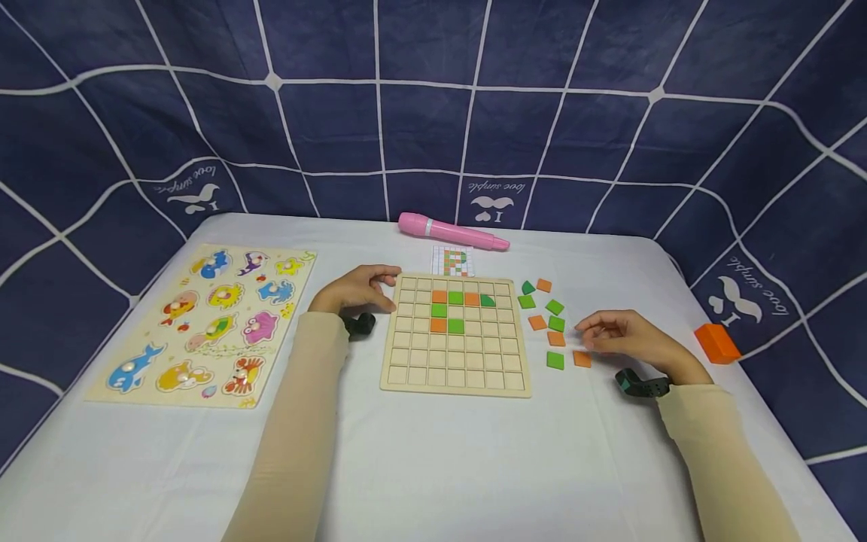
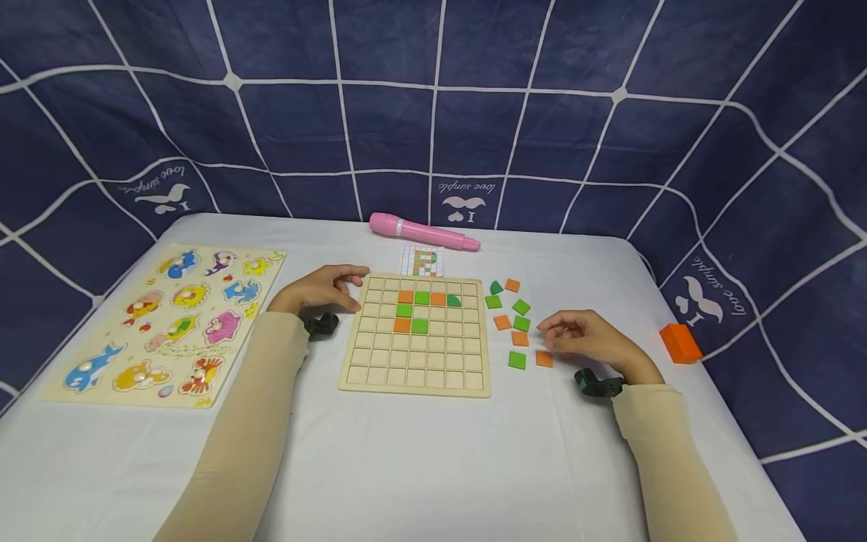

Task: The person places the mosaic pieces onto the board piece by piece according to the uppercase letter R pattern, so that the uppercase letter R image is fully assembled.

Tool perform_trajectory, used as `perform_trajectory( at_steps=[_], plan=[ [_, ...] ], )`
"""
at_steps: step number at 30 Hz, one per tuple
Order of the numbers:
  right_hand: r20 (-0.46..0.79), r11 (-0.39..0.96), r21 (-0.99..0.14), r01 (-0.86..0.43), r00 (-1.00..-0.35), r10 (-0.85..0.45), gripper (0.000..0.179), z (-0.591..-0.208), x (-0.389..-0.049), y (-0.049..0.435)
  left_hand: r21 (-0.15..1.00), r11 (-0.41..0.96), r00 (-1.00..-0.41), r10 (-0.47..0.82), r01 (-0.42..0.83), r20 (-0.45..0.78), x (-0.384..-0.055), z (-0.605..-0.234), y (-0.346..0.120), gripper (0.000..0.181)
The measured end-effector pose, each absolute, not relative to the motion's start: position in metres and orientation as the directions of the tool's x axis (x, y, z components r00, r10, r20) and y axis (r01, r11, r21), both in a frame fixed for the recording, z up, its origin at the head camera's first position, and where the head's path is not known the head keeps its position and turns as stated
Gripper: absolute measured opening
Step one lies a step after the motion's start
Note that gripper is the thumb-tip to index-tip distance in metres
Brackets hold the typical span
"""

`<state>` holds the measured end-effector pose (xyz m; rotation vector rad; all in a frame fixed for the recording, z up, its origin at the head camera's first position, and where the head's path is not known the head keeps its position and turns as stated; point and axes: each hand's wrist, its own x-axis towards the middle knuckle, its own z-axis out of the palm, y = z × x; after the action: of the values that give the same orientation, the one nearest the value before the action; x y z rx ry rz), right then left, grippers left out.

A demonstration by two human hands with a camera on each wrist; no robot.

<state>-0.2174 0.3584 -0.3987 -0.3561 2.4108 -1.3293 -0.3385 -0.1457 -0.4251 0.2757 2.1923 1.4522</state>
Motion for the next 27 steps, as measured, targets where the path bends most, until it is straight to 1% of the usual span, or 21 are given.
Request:
perform_trajectory(
  at_steps=[4, 10, 13, 22, 27],
  plan=[
    [-0.189, 0.530, -0.846, -0.054, -0.900, -0.393, 0.035, -0.403, -0.210, 0.371, 0.903, 0.418, -0.861, 0.419, -0.101, -0.290, -0.339, -0.425, -0.145, 0.092],
    [-0.133, 0.475, -0.873, -0.111, -0.882, -0.451, 0.033, -0.410, -0.206, 0.382, 0.898, 0.433, -0.862, 0.421, -0.083, -0.283, -0.338, -0.425, -0.145, 0.090],
    [-0.123, 0.464, -0.878, -0.116, -0.882, -0.454, 0.032, -0.413, -0.205, 0.383, 0.899, 0.431, -0.861, 0.422, -0.083, -0.282, -0.338, -0.425, -0.146, 0.090],
    [-0.113, 0.490, -0.862, -0.132, -0.892, -0.439, 0.032, -0.416, -0.205, 0.382, 0.893, 0.444, -0.863, 0.421, -0.074, -0.280, -0.338, -0.425, -0.147, 0.091],
    [-0.087, 0.514, -0.840, -0.174, -0.891, -0.445, 0.031, -0.417, -0.205, 0.380, 0.895, 0.440, -0.861, 0.424, -0.076, -0.282, -0.338, -0.426, -0.146, 0.091]
  ],
)
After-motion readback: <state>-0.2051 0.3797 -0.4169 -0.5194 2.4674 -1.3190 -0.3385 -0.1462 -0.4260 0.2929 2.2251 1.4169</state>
